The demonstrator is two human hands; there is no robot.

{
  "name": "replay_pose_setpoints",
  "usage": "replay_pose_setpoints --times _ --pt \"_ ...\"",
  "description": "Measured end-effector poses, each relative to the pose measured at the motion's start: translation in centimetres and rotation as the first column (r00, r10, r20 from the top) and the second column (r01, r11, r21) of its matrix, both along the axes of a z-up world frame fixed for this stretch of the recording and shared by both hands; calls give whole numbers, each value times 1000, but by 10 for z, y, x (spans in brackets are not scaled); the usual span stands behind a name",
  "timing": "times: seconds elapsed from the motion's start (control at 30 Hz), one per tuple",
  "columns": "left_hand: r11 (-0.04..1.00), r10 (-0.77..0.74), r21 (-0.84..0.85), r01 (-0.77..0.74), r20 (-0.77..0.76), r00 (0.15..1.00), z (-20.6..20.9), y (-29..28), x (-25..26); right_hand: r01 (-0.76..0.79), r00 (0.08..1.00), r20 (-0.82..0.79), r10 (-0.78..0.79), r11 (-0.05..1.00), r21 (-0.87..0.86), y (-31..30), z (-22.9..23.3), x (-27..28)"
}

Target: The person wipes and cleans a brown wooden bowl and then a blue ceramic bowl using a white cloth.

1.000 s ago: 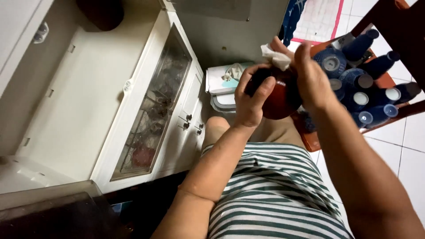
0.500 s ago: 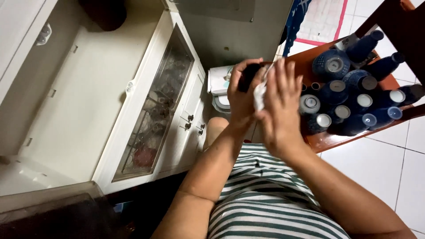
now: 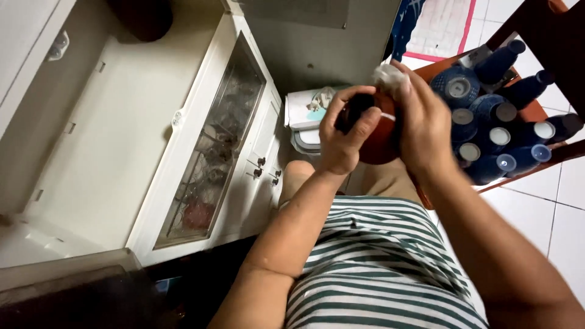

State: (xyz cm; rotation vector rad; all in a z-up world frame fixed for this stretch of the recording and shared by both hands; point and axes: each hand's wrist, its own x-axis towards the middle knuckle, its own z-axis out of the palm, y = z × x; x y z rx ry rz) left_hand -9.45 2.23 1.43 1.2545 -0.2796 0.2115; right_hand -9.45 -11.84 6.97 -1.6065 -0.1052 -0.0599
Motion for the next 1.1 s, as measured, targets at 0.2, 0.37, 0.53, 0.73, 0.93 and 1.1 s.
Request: replay_pose_setpoints --times 0.2,0.37,0.53,0.73,0.93,1.1 --pt "998 46 -47 -45 9 999 1 10 15 285 761 643 85 847 -449 26 14 -44" --pt "999 -20 25 20 20 1000 4 9 1 30 923 373 93 950 -310 -7 -4 -1" --pt "981 -184 -56 185 28 983 18 6 -2 -240 961 -76 266 938 249 -17 -5 18" --pt "992 -67 105 67 5 998 -25 6 17 104 952 -292 93 798 594 -11 -16 9" --pt "977 79 212 -39 -187 979 0 -10 0 192 981 -39 -192 911 365 -17 -40 12" --pt "991 129 59 -119 -216 968 13 -15 -6 135 895 410 -177 982 129 10 -23 -3"
